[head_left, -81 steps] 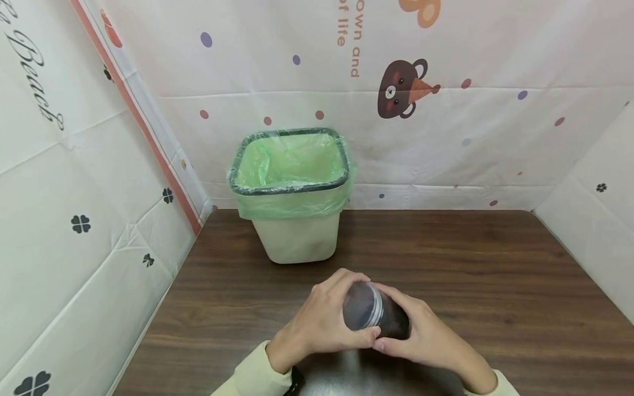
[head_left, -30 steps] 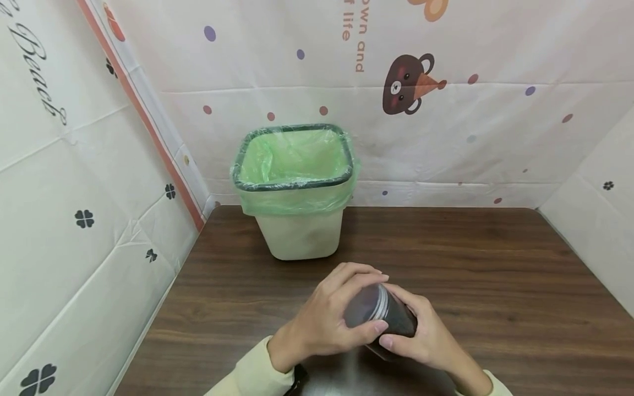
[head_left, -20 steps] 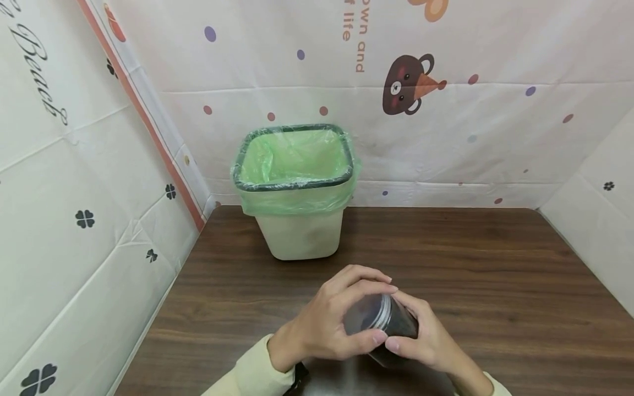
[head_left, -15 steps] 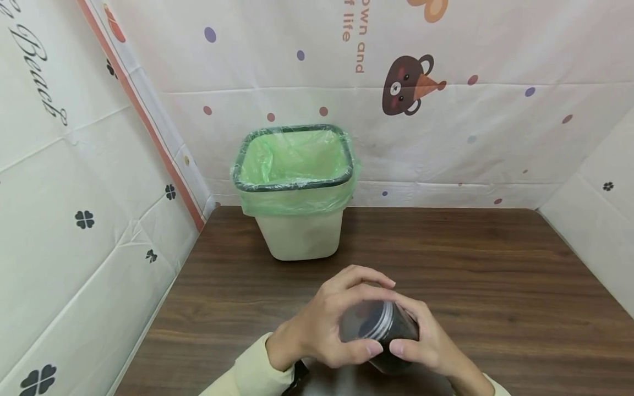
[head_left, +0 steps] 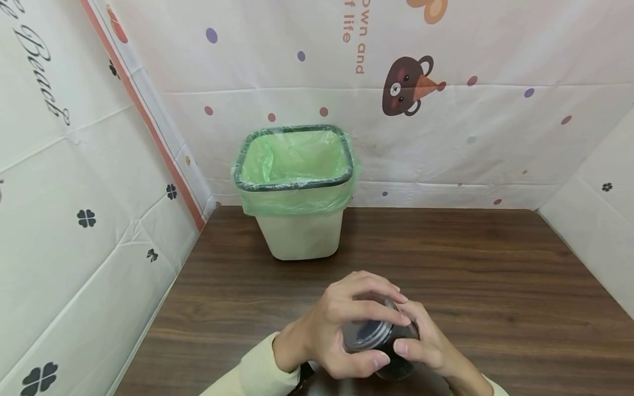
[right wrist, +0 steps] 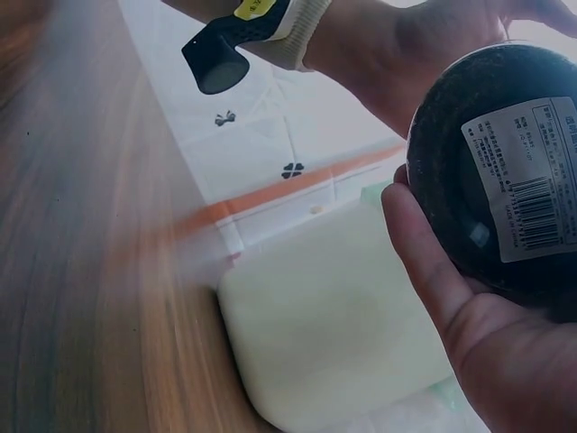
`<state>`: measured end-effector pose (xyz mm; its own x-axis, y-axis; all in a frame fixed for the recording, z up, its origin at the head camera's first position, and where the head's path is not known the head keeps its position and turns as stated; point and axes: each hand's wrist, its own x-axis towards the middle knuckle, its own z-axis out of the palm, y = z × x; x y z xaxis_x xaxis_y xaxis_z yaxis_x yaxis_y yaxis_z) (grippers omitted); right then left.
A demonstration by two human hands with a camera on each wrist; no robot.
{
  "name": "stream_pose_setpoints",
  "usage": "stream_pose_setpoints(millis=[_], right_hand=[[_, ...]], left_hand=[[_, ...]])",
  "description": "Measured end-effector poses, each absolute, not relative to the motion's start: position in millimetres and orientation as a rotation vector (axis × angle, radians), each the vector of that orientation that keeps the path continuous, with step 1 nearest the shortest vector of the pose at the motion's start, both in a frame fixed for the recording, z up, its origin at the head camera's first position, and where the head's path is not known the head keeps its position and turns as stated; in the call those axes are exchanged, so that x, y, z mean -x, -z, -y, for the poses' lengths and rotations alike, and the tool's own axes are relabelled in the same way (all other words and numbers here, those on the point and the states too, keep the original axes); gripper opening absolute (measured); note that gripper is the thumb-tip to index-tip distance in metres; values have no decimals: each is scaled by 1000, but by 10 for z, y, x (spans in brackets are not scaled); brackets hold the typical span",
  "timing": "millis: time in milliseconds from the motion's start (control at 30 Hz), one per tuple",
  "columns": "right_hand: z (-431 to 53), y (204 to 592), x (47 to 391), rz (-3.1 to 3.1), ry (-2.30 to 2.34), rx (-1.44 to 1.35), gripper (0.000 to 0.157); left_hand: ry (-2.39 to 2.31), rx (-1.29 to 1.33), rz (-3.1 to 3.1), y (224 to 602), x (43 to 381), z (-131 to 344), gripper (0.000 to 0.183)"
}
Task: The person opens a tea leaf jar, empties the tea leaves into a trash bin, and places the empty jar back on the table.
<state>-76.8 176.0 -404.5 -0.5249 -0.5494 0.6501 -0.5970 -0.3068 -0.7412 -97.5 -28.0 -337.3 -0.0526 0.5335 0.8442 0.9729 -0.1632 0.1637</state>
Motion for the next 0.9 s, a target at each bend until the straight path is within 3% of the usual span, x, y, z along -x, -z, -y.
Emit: stream_pose_setpoints(millis=[333, 900], right_hand=[[-1702, 4017, 765, 1796, -2010, -1565, 23], [-1716, 4075, 730, 1892, -2188, -1516, 34]], left_hand=[[1210, 1643, 1592, 3437, 972, 241, 28], [1216, 1601, 1668, 3458, 971, 232, 27]])
